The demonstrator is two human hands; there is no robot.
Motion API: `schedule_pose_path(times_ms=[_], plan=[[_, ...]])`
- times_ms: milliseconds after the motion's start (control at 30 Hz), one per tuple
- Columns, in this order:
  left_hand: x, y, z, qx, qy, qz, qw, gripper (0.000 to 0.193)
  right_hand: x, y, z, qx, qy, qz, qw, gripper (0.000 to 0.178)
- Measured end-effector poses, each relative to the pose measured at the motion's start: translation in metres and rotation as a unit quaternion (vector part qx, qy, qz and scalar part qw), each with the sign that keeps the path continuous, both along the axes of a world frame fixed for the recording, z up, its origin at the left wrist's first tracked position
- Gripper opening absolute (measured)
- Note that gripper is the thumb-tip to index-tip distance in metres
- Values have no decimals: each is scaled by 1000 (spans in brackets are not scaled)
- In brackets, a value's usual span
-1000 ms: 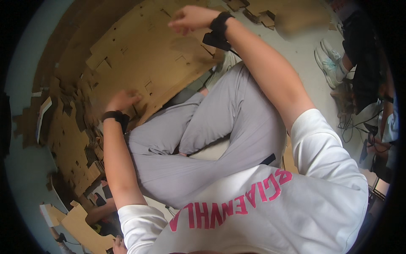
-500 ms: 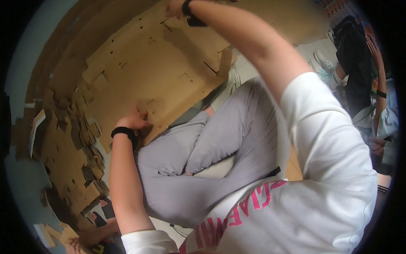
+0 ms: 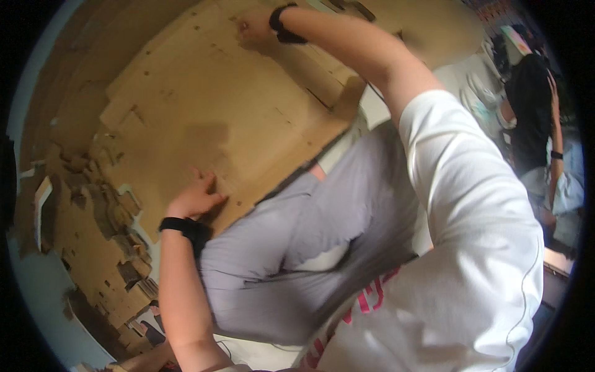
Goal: Assembling cardboard boxes from flat pre-cut sheets while sitting on the floor.
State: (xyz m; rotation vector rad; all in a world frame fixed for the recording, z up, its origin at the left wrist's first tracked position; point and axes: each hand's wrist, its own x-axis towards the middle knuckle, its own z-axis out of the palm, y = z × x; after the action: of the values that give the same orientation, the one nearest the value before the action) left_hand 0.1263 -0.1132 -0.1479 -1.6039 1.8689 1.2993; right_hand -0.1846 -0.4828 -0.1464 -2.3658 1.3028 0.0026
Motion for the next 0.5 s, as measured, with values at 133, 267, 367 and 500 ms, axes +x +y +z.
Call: schedule_pose_path(times_ms=[133,267,367,500], plan=[[5,-4,-8,-5,3,-3,1000,84,-81,38,80,37,144,25,989,33],[5,-8,-12,-6,-30,13,999,80,-165,117,188,-53,381,85,919,55],[5,-9,-16,-40,-56,-13,998,77,-218,198,261,36,528,-37,848,59],[13,-14,-23,-78,-44,-11,996,74,-279,284,344,-73,595,35,800,59]])
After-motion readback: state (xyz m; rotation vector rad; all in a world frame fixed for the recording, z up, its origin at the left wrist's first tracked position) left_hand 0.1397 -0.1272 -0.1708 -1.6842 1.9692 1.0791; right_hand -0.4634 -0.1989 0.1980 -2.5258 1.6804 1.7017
